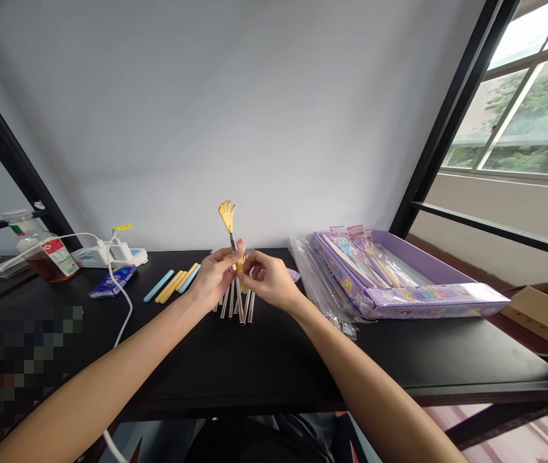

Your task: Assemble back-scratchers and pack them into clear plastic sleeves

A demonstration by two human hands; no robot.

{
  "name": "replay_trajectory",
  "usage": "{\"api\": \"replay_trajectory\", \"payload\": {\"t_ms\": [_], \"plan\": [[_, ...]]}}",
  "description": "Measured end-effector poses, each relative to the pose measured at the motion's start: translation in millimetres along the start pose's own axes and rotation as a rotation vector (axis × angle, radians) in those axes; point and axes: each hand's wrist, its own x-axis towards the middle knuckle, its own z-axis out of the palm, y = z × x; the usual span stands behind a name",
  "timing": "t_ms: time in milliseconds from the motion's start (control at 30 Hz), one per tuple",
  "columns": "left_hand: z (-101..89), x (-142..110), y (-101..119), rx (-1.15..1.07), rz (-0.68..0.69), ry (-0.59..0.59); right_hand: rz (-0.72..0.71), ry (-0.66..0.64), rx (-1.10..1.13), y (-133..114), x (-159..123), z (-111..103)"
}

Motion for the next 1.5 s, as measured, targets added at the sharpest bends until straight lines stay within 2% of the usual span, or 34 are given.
{"api": "replay_trajectory", "payload": {"t_ms": [167, 367, 467, 533, 700, 833, 1067, 1267, 1367, 1500], "plan": [[1.6, -3, 4, 0.010, 0.007, 0.017, 0.003, -0.012, 0.152, 0, -2, 1], [0.6, -1, 7, 0.114, 0.035, 0.038, 0.095, -0.016, 0.341, -3, 3, -3], [-4.1, 4, 12, 0.132, 0.083, 0.088, 0.116, 0.093, 0.407, -4, 6, -19], [-8.2, 7, 16, 0.145, 0.112, 0.120, 0.113, 0.118, 0.445, -4, 7, -34], [-19.4, 16, 16, 0.267, 0.231, 0.114, 0.179, 0.029, 0.498, -1, 6, -66], [-24.9, 22, 11, 0.344, 0.286, 0.107, 0.214, -0.064, 0.364, 4, 2, -86], [-26.5, 22, 16, 0.370, 0.230, 0.138, 0.233, -0.069, -0.084, 2, -5, -109], [-30.7, 20, 13, 0.559, 0.220, 0.070, 0.232, -0.004, -0.186, 3, -6, -113], [-33.3, 22, 7, 0.623, 0.192, 0.087, 0.207, 0.034, -0.209, 6, -6, -113], [-31.9, 22, 2, 0.586, 0.103, 0.080, 0.225, 0.049, -0.263, 5, -6, -112]]}}
